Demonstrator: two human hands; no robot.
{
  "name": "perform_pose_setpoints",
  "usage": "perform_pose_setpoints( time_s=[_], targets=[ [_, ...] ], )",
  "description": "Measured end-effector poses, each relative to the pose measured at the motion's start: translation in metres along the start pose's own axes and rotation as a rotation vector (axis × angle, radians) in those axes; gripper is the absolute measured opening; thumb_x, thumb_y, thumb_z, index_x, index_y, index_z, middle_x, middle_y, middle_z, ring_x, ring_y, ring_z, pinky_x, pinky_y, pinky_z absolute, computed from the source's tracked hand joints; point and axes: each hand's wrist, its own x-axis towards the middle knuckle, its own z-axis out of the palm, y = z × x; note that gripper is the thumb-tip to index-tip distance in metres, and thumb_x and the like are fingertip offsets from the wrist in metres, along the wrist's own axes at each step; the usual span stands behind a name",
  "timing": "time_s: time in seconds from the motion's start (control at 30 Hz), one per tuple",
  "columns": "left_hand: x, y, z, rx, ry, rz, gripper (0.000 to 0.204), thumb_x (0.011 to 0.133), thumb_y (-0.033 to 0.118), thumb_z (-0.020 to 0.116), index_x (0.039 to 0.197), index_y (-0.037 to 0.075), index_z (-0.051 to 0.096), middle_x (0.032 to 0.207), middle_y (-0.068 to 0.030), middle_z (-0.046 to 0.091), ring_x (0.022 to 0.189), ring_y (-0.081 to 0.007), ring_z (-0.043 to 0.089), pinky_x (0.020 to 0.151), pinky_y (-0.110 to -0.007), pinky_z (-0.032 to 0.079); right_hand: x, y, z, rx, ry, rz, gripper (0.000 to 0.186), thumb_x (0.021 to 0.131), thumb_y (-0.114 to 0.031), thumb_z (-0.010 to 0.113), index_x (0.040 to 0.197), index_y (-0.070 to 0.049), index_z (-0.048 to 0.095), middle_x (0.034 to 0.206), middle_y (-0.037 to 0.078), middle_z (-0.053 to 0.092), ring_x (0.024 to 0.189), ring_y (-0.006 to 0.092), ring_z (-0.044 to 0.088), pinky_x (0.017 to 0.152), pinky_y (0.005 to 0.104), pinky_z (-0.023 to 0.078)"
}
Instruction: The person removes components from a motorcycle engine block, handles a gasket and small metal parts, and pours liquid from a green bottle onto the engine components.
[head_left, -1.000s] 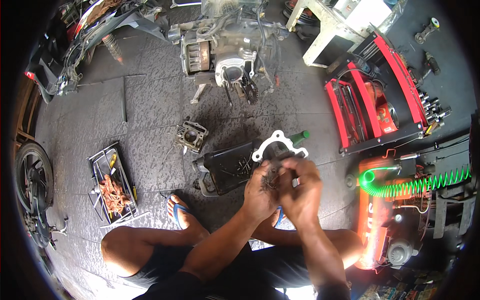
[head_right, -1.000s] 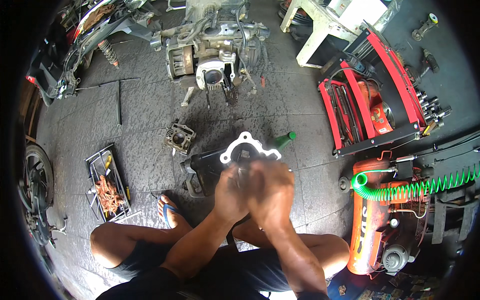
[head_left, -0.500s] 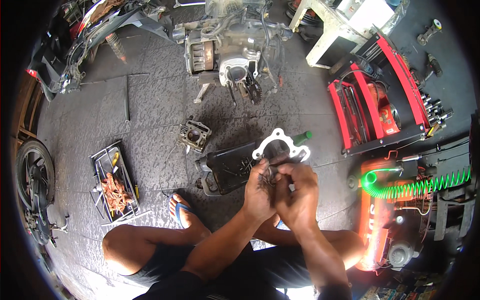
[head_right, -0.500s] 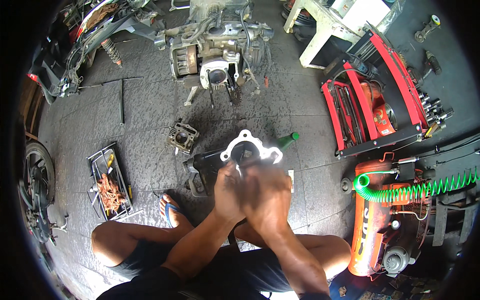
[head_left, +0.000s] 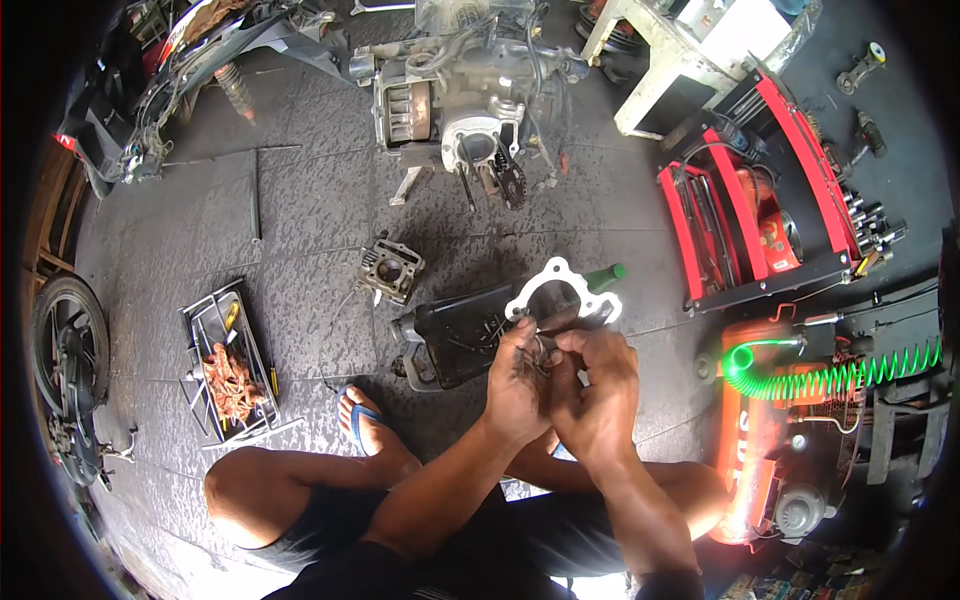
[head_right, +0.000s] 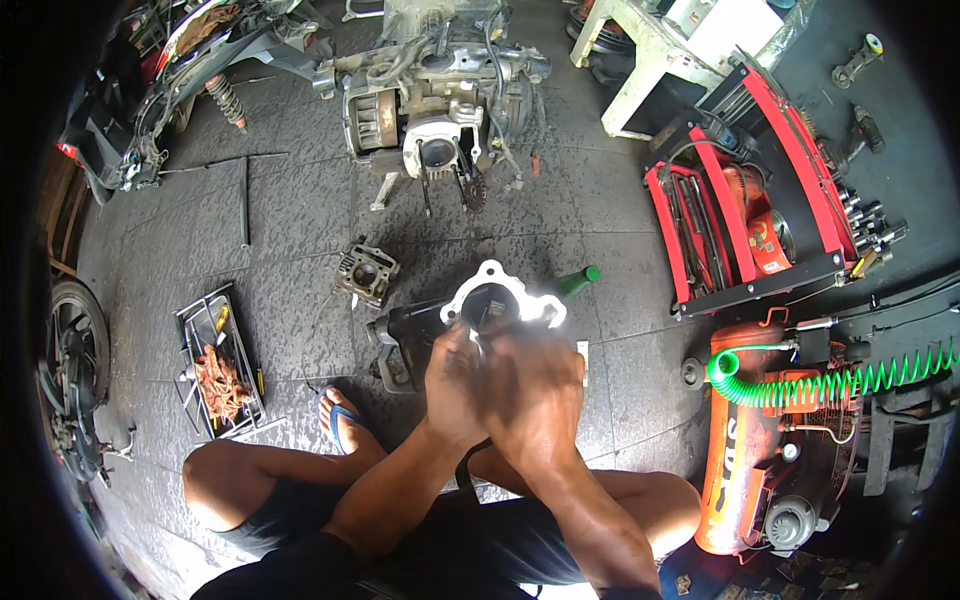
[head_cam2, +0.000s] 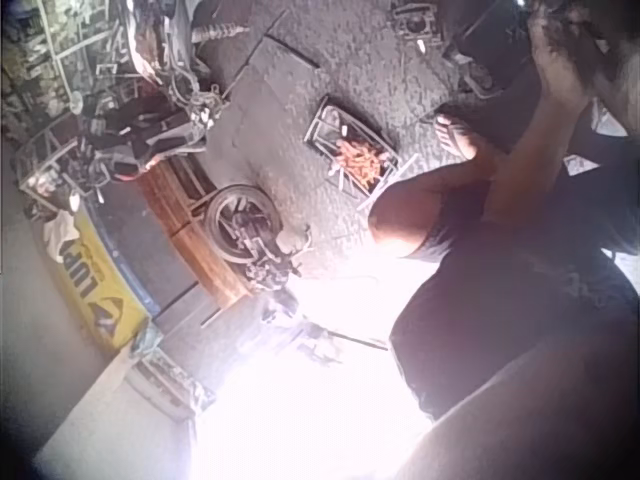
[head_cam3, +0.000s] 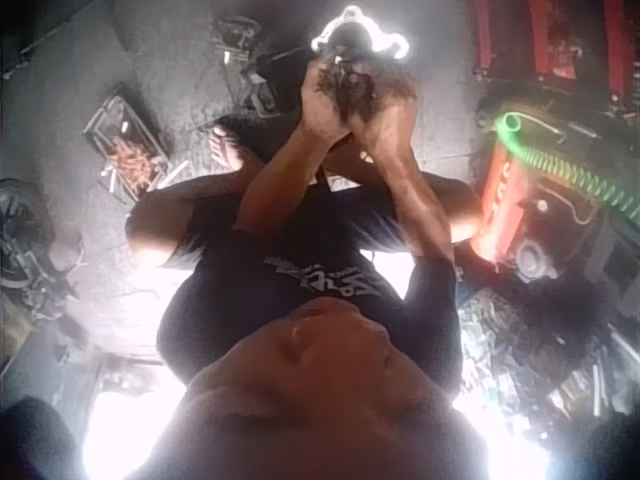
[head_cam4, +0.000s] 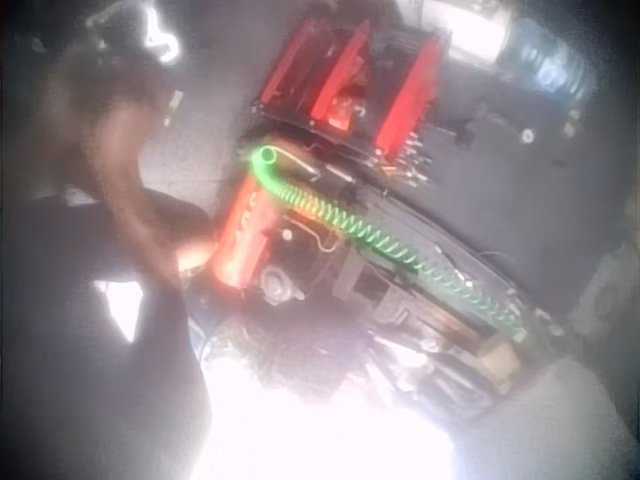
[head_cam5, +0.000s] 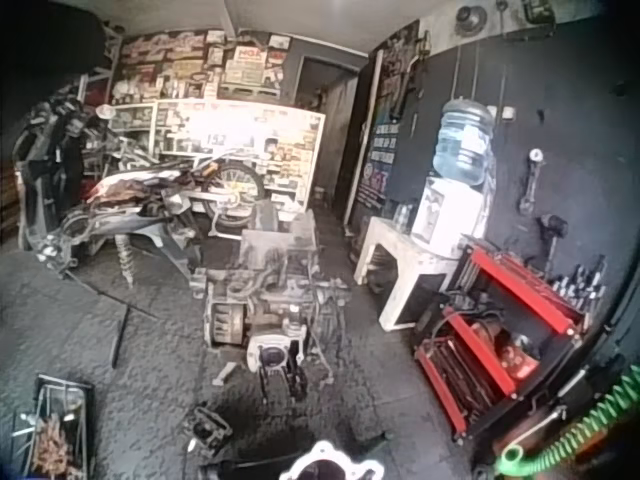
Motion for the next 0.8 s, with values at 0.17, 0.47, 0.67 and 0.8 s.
perform_pose_setpoints(
  time_s=[0.17, 0.47, 0.67, 0.8],
  targets=[
    [0.003, -0.002, -0.016, -0.015, -0.08, 0.01, 0.062, 0.1, 0.048, 0.037, 0.137, 0.0, 0.049, 0.124, -0.0131, 0.059, 0.117, -0.0239, 0.055, 0.106, -0.041, 0.04, 0.012, 0.007, -0.005, 0.013, 0.106, 0.089, 0.012, 0.078, 0.005, 0.064, 0.089, 0.0, 0.063, 0.084, 0.013, 0.064, 0.077, 0.0291, 0.062, 0.074, 0.0378, 0.047],
    [0.001, 0.002, -0.005, -0.059, -0.025, -0.069, 0.059, 0.099, 0.051, 0.038, 0.136, 0.007, 0.052, 0.123, -0.007, 0.064, 0.115, -0.0204, 0.059, 0.101, -0.039, 0.046, 0.007, 0.005, -0.005, 0.071, 0.057, -0.016, 0.012, 0.08, 0.007, 0.06, 0.09, 0.0, 0.061, 0.087, 0.015, 0.066, 0.076, 0.0273, 0.062, 0.071, 0.0365, 0.049],
    [-0.003, 0.003, -0.008, -0.019, -0.019, -0.024, 0.061, 0.1, 0.049, 0.035, 0.138, 0.004, 0.05, 0.124, -0.0101, 0.063, 0.116, -0.0203, 0.06, 0.1, -0.037, 0.046, 0.005, 0.004, -0.005, 0.04, 0.06, 0.036, 0.012, 0.082, 0.007, 0.061, 0.093, 0.001, 0.062, 0.087, 0.015, 0.065, 0.075, 0.0249, 0.062, 0.07, 0.0351, 0.049],
    [-0.001, 0.004, -0.004, -0.089, -0.263, 0.012, 0.067, 0.1, 0.051, 0.03, 0.143, 0.001, 0.044, 0.137, -0.0132, 0.056, 0.124, -0.022, 0.054, 0.106, -0.037, 0.04, 0.012, 0.01, -0.003, 0.099, 0.117, 0.134, 0.013, 0.081, 0.007, 0.06, 0.092, 0.001, 0.062, 0.082, 0.013, 0.063, 0.075, 0.0231, 0.063, 0.069, 0.0346, 0.049]
  ],
)
